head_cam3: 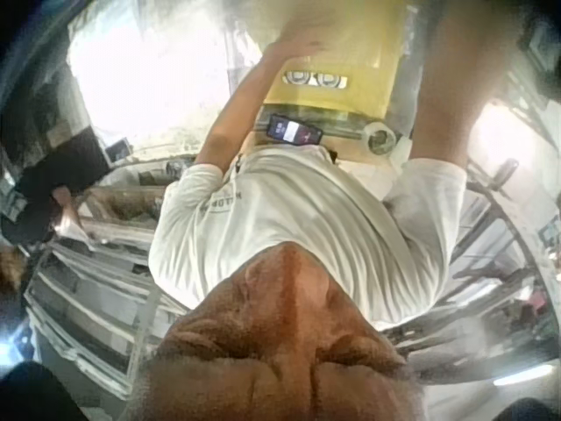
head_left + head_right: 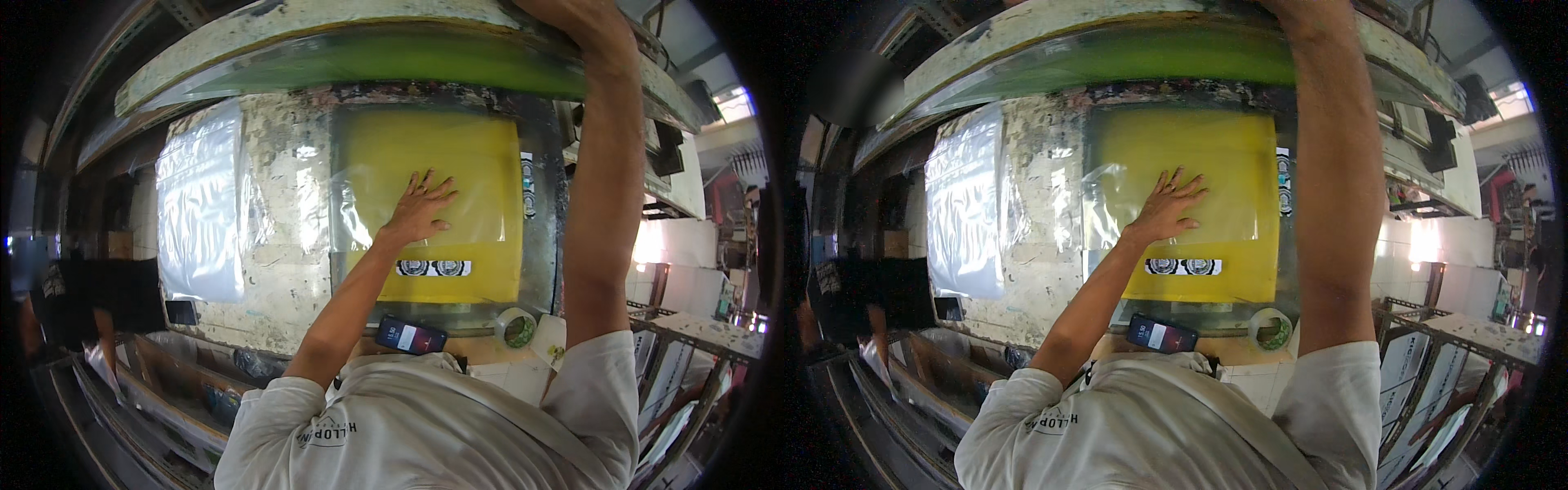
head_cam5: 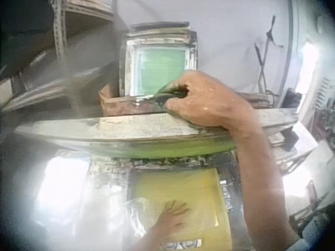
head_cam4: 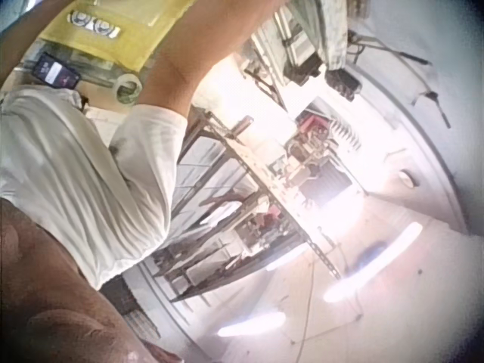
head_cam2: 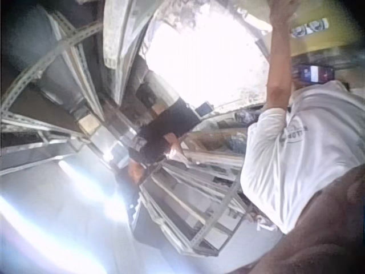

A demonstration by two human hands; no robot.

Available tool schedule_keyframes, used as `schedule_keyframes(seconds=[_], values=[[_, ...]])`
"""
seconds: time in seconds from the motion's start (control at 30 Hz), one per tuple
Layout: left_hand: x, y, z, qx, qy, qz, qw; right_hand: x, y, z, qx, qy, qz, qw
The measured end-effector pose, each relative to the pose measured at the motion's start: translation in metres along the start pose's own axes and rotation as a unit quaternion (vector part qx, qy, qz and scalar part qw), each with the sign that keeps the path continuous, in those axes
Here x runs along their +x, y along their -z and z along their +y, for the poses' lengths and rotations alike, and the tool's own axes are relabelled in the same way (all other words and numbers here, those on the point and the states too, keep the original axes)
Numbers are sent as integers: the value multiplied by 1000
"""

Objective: The person performs screen printing on plastic bags by placing a bag on the workbench, lowering a screen over it, and using a squeegee to spread green ink across the screen.

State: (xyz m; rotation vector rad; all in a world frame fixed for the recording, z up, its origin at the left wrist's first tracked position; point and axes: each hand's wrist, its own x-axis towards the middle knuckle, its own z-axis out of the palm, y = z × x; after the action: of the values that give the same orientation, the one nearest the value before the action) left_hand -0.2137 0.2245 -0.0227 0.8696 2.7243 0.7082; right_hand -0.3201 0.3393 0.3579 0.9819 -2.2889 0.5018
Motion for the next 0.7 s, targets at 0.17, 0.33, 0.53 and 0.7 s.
schedule_keyframes(seconds=[0.17, 0.33, 0.53, 0.7], values=[[25, -15, 29, -1, -11, -25, 1000, 7, 17, -7, 85, -74, -110, 988], [23, -16, 49, -2, -26, -42, 999, 6, 20, -2, 79, -86, -108, 987], [12, -19, 52, 2, -27, -36, 999, 14, 12, 4, 99, -108, -123, 981], [7, -29, 50, -30, -42, 18, 998, 13, 11, -6, 42, -116, -97, 988]])
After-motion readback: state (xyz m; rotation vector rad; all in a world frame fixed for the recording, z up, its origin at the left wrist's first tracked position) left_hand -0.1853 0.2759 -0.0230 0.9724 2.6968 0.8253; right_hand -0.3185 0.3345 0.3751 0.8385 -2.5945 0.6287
